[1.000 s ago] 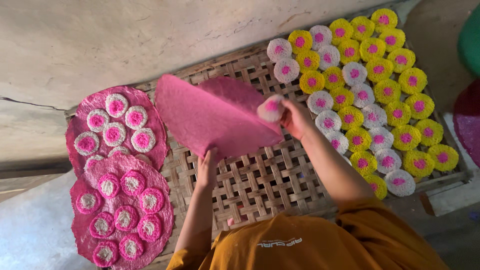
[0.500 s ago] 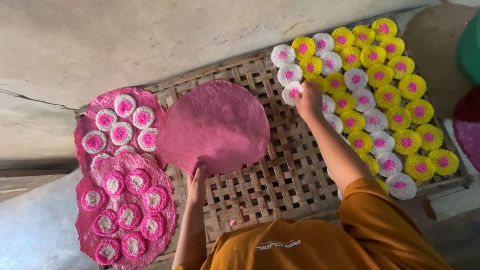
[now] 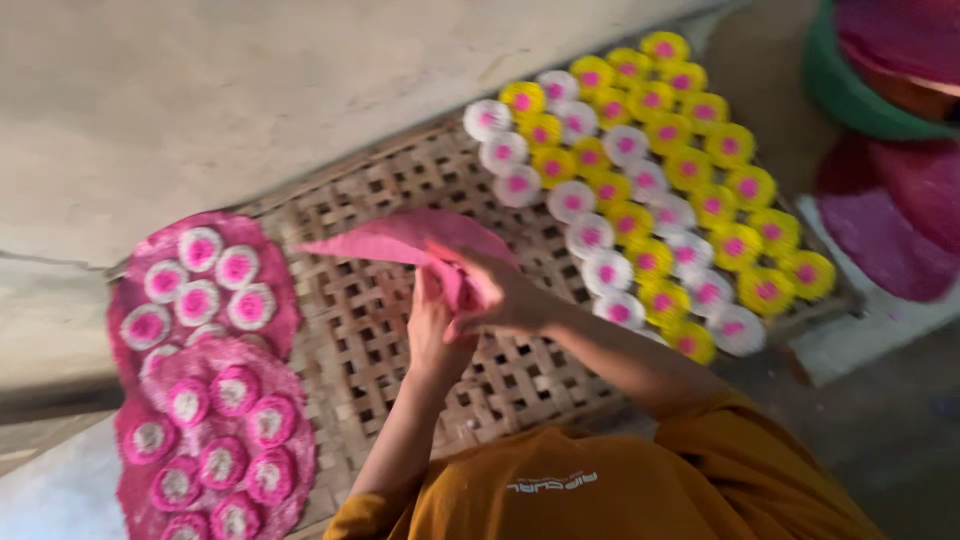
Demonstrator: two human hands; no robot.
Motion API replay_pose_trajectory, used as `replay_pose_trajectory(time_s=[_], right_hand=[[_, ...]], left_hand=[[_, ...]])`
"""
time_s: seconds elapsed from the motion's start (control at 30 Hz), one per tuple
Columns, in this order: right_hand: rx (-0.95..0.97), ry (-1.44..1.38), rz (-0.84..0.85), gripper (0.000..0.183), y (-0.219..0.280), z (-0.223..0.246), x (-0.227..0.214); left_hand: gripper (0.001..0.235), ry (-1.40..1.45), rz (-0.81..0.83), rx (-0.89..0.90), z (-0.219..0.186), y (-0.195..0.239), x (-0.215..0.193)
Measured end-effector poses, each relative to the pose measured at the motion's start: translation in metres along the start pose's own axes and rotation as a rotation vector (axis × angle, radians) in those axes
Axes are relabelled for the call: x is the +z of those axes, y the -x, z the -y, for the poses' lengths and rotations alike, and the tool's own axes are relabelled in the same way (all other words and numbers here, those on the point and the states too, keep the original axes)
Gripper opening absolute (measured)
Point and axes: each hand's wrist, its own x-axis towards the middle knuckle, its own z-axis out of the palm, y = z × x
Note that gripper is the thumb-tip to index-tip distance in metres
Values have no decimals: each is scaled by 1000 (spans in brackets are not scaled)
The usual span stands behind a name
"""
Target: The person places small yellow, pink, and white decorative circles onto larger circular pink bases and onto a woven surface by hand.
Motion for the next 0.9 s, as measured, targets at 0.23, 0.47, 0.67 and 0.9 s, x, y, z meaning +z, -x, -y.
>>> replay_pose_trajectory(time_s=[0.23, 0.47, 0.67, 0.9], right_hand=[[467, 89, -727, 19, 109, -16, -174], [75, -324, -1414, 30, 334, -69, -427], [-27, -446, -1752, 41, 461, -123, -508], [23, -317, -1845, 40, 402, -164, -581]], left_hand=[[64, 155, 183, 102, -143, -4, 76], [46, 100, 140, 71, -154, 23, 131], [44, 1, 76, 14, -158, 35, 136], [40, -58, 19, -61, -161, 53, 128]])
